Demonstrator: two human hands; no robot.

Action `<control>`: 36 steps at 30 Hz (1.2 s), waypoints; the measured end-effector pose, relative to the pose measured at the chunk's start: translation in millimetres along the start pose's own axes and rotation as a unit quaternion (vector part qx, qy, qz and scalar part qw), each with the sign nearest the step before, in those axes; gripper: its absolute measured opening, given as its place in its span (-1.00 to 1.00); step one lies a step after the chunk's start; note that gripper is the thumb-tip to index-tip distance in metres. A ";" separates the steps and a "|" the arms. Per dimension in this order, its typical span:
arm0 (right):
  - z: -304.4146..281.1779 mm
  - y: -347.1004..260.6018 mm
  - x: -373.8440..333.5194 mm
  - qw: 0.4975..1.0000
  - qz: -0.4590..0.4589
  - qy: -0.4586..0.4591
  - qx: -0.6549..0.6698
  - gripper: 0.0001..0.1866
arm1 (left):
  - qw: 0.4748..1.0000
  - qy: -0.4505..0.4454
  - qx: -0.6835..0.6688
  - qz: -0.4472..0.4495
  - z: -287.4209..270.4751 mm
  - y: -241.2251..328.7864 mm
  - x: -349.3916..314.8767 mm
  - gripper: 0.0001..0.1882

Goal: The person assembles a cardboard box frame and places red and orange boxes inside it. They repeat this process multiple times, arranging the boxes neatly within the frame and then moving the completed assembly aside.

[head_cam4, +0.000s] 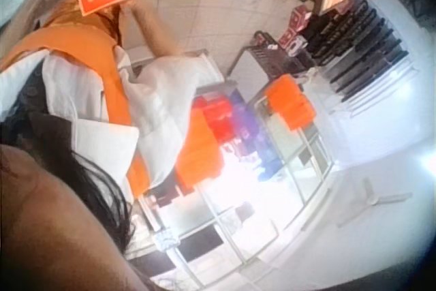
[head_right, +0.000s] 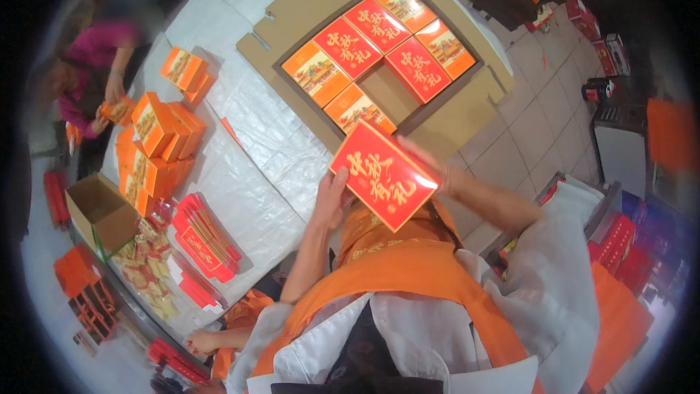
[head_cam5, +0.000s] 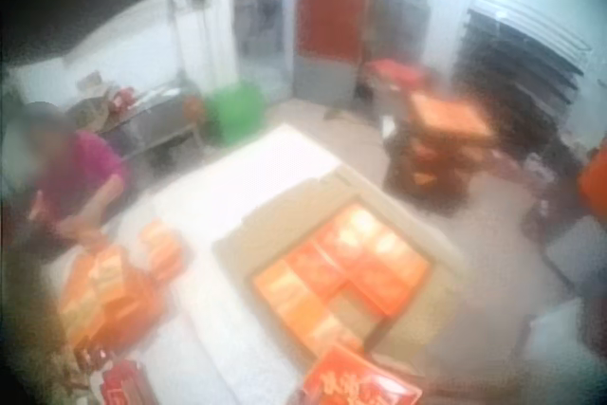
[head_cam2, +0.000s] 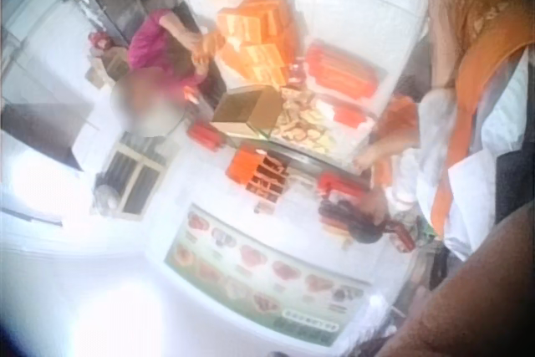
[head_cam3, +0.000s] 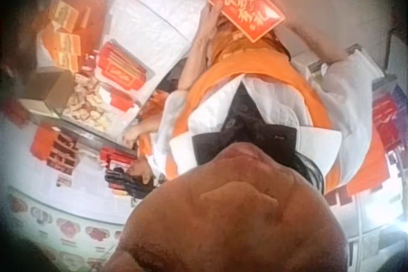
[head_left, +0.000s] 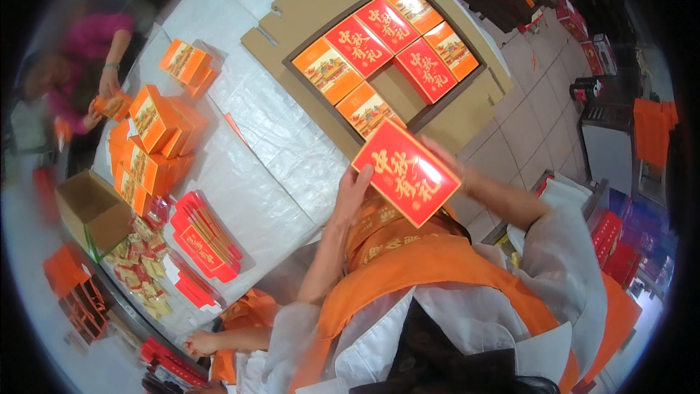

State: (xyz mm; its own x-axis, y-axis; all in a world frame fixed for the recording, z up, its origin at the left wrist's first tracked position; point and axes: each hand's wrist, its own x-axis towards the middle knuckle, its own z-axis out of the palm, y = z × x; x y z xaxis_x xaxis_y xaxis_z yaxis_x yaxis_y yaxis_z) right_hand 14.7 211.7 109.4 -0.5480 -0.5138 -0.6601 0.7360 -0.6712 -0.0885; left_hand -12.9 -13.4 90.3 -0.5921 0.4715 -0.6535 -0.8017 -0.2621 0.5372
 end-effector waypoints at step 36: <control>-121.4 -136.4 43.9 0.502 -0.280 0.153 -0.804 -0.40 | 0.733 0.405 0.541 0.081 109.9 -21.5 179.7 -0.45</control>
State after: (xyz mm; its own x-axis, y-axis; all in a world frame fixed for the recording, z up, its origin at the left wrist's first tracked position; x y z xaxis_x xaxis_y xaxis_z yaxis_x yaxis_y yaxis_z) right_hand -61.4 345.6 1.9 -0.9424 -0.2141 -0.2571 0.0044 0.7606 -0.6492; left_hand -93.0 169.5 19.9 -0.8776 -0.2612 -0.4019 -0.4412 0.7681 0.4642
